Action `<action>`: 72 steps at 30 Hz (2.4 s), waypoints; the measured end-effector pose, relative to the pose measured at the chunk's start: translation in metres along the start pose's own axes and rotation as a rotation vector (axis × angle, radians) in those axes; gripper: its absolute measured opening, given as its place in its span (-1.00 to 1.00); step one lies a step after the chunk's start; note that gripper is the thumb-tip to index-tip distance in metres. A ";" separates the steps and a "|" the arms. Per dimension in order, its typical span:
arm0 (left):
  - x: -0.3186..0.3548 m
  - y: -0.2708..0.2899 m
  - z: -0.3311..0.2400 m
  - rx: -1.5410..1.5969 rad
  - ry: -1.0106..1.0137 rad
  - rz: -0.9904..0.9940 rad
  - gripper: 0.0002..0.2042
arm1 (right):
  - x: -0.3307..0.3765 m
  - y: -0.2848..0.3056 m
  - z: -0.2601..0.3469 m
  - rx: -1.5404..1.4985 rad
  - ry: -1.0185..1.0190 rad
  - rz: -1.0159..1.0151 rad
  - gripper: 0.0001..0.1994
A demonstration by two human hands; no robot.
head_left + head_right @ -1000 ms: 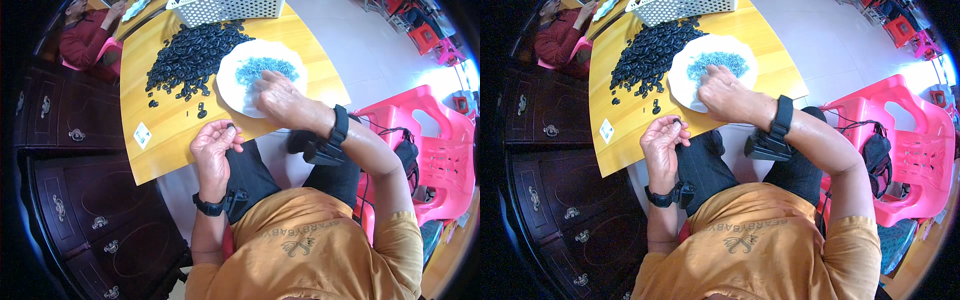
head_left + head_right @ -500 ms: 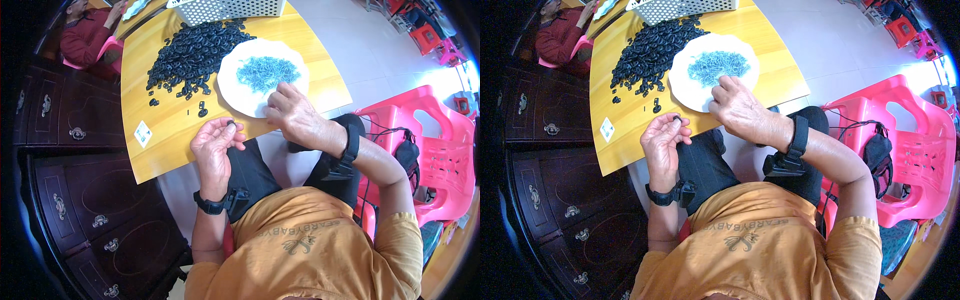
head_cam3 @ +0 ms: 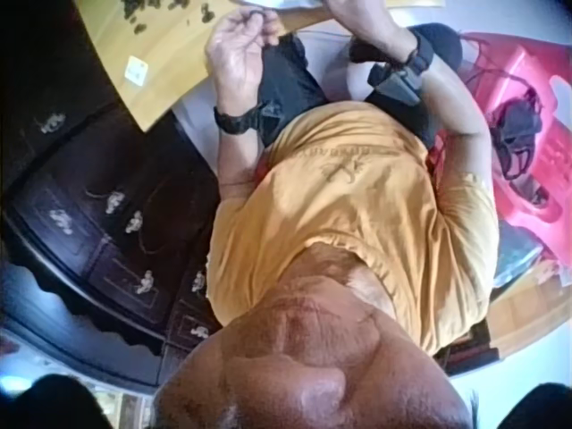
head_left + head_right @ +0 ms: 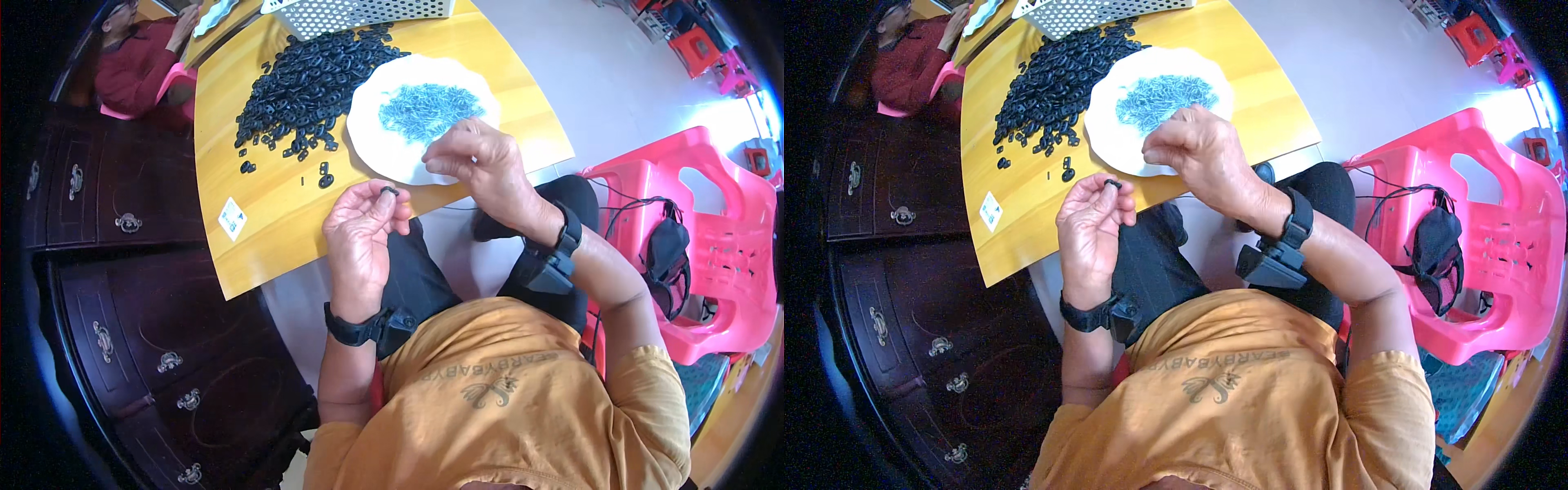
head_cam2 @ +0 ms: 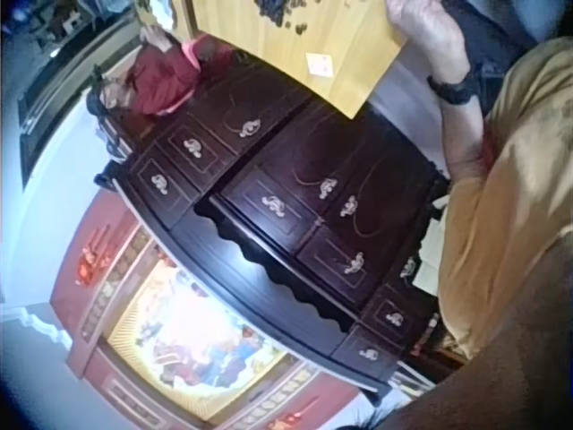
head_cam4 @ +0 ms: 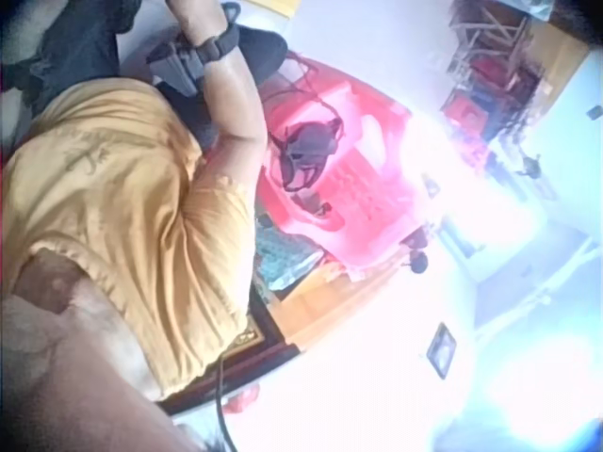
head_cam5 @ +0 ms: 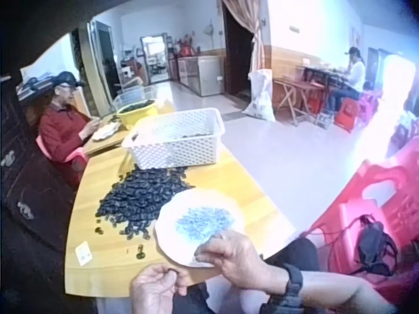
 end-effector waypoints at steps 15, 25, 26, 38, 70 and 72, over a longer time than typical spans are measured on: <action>0.024 -0.024 -0.016 -0.232 -0.182 -0.073 -0.83 | 0.021 -0.025 -0.004 -0.792 -0.473 -0.053 -0.86; 0.033 -0.026 -0.024 -0.385 -0.402 -0.155 -0.85 | 0.028 -0.033 -0.014 -0.949 -0.612 -0.121 -0.84; 0.033 -0.026 -0.024 -0.382 -0.417 -0.153 -0.85 | 0.029 -0.033 -0.015 -0.960 -0.614 -0.129 -0.84; 0.031 -0.024 -0.023 -0.330 -0.335 -0.143 -0.88 | 0.030 -0.037 -0.017 -1.016 -0.652 -0.095 -0.83; 0.024 0.006 -0.028 -0.189 -0.323 -0.217 -0.87 | 0.011 -0.049 0.009 -0.620 -0.293 0.011 -0.87; 0.021 0.015 -0.029 -0.146 -0.302 -0.194 -0.86 | 0.004 -0.048 0.007 -0.557 -0.322 -0.008 -0.88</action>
Point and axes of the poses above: each hand's wrist, its own x-axis away from the middle knuckle, its own y-axis out of the back of the hand, z = x × y, the point moved 8 cm from there along -x, towards the middle knuckle, and after that the axes turned 2 degrees about -y, right-handed, at the moved point
